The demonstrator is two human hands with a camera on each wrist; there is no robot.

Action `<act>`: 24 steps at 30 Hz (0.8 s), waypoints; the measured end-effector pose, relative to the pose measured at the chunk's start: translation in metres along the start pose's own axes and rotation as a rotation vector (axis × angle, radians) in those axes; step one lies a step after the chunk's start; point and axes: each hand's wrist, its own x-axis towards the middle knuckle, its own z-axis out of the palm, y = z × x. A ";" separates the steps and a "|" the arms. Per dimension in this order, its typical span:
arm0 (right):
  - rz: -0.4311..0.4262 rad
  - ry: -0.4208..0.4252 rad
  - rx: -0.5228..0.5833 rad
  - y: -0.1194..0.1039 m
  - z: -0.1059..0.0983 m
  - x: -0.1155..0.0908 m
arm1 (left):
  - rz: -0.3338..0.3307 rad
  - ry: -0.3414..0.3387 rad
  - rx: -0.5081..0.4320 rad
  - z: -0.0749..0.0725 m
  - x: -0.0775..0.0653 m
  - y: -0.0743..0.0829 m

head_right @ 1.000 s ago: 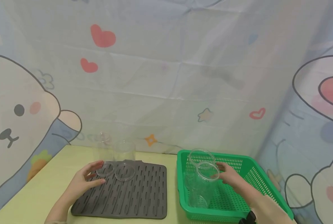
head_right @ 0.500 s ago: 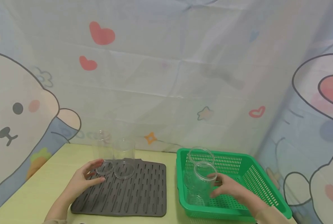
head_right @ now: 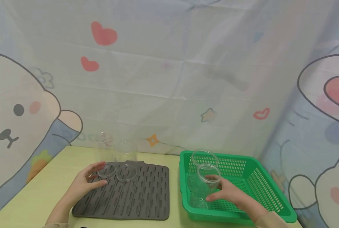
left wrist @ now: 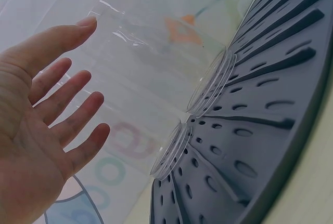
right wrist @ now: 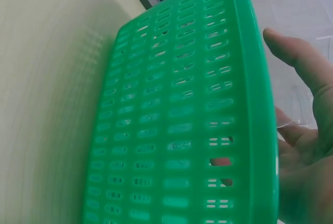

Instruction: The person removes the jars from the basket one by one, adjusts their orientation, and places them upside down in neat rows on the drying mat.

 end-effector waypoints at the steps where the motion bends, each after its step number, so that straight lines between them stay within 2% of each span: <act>1: 0.000 0.001 0.001 0.000 0.000 0.000 | -0.002 -0.001 0.000 0.000 0.000 0.000; 9: 0.005 0.045 0.015 0.004 -0.001 -0.001 | -0.018 -0.013 -0.004 0.001 0.001 0.001; 16: 0.033 0.092 -0.002 0.004 -0.010 -0.009 | -0.018 -0.018 -0.011 0.003 0.001 0.001; 24: 0.079 0.227 0.003 0.002 -0.024 -0.021 | -0.012 -0.026 -0.040 0.004 0.003 0.007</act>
